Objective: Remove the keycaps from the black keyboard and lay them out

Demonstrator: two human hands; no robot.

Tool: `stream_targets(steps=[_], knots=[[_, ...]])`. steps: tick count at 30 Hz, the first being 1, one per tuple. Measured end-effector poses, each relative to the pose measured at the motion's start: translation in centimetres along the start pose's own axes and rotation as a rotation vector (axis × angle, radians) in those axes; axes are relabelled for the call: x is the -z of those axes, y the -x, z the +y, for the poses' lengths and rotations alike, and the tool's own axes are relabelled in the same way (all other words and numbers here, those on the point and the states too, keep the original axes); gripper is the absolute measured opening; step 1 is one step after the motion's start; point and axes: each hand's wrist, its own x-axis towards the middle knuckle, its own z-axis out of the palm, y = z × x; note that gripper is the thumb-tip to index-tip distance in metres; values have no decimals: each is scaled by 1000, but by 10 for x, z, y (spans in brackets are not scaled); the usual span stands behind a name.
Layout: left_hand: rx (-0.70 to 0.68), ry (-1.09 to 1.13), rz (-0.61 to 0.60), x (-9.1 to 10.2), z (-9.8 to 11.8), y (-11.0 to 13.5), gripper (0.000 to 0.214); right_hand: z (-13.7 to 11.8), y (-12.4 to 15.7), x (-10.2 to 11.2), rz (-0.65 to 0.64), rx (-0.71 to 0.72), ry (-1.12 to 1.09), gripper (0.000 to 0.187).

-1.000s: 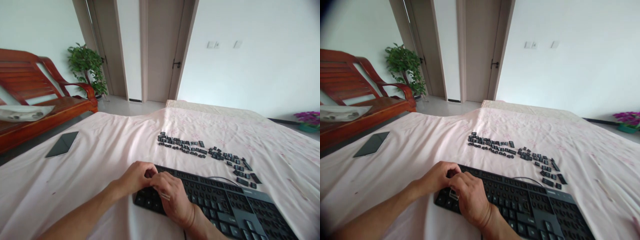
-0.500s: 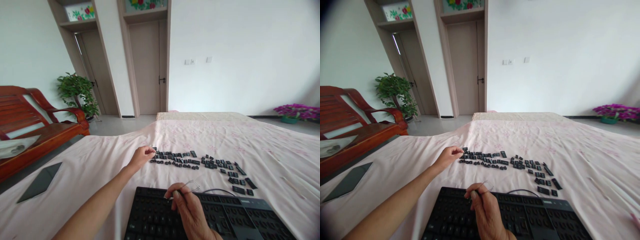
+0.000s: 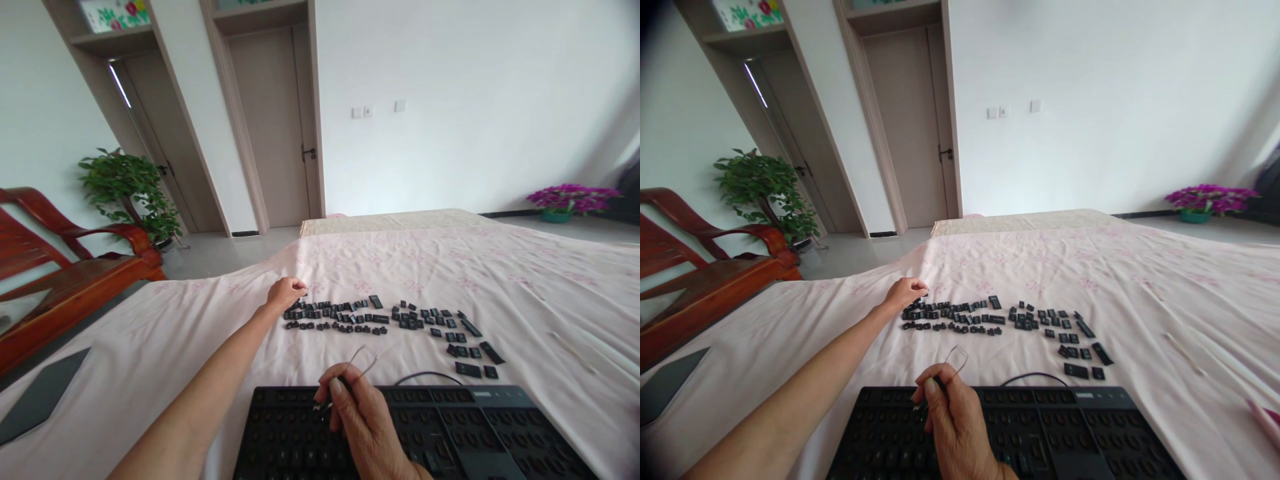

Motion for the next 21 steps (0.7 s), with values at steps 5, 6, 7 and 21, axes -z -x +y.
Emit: stream_targets(steps=[5, 6, 7, 21], knots=[[-10, -33, -19, -1, -2, 4, 16, -1, 0, 0, -14, 6, 19, 32], [-16, -33, -27, -1, -2, 5, 15, -1, 0, 0, -13, 10, 19, 32], [-22, -30, -34, -2, -2, 6, 15, -2, 0, 0, -9, 14, 17, 31], [-126, 255, 4, 34, 15, 74, 29, -7, 7, 4, -120, 44, 16, 21]])
